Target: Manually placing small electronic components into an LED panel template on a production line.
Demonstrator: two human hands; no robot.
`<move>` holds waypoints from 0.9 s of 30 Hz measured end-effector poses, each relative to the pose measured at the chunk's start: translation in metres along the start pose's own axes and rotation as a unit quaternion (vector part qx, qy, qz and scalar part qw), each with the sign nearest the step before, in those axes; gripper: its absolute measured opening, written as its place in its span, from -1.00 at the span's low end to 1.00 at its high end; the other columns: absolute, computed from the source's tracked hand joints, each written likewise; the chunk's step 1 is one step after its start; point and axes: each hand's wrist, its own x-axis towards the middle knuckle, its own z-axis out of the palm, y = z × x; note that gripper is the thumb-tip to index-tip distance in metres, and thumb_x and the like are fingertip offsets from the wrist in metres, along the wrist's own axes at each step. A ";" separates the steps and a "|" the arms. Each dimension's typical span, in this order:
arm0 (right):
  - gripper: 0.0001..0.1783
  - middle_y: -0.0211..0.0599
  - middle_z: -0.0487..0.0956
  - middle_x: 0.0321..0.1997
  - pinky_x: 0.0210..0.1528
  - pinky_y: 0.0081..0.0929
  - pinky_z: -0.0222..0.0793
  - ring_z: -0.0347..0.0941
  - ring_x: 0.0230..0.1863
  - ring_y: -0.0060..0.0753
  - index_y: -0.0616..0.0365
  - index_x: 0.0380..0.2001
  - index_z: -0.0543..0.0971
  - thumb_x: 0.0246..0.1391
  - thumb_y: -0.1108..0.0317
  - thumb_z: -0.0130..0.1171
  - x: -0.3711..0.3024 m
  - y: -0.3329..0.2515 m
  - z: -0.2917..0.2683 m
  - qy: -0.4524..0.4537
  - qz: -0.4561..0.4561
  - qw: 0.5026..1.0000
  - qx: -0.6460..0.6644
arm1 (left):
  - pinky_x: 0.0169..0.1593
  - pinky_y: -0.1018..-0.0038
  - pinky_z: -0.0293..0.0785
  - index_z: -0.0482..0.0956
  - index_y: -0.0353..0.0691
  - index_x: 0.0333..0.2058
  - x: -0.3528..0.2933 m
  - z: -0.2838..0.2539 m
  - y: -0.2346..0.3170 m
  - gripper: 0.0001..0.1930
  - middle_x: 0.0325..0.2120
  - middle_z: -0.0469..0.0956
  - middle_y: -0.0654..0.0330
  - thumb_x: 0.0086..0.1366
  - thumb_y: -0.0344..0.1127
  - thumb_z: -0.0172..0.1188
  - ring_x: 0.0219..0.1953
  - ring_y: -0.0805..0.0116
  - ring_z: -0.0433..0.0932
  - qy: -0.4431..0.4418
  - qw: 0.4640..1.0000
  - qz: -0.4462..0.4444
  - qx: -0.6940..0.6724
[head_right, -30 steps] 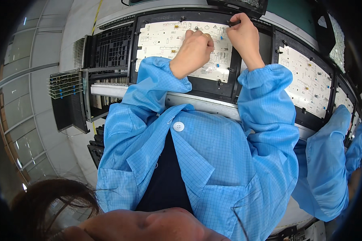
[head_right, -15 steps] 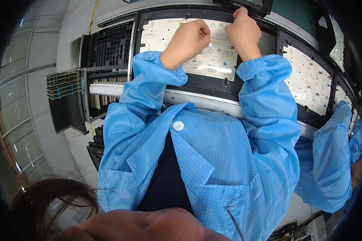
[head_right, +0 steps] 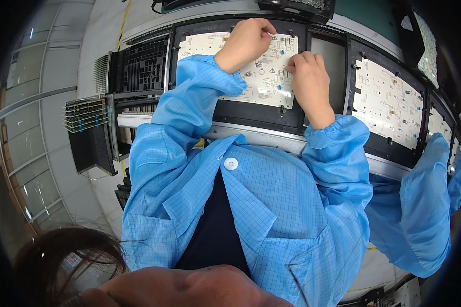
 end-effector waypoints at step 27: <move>-0.81 -0.33 0.66 -0.33 -0.29 -0.63 0.44 0.51 -0.34 -0.64 0.24 -0.13 0.61 0.26 0.45 0.09 0.006 0.036 0.002 0.100 0.182 0.927 0.312 | -0.14 0.21 0.55 0.67 -0.40 -0.38 0.017 0.033 0.000 -0.83 -0.44 0.62 -0.17 0.12 -0.43 0.17 -0.31 -0.09 0.63 -0.049 0.994 0.038 0.095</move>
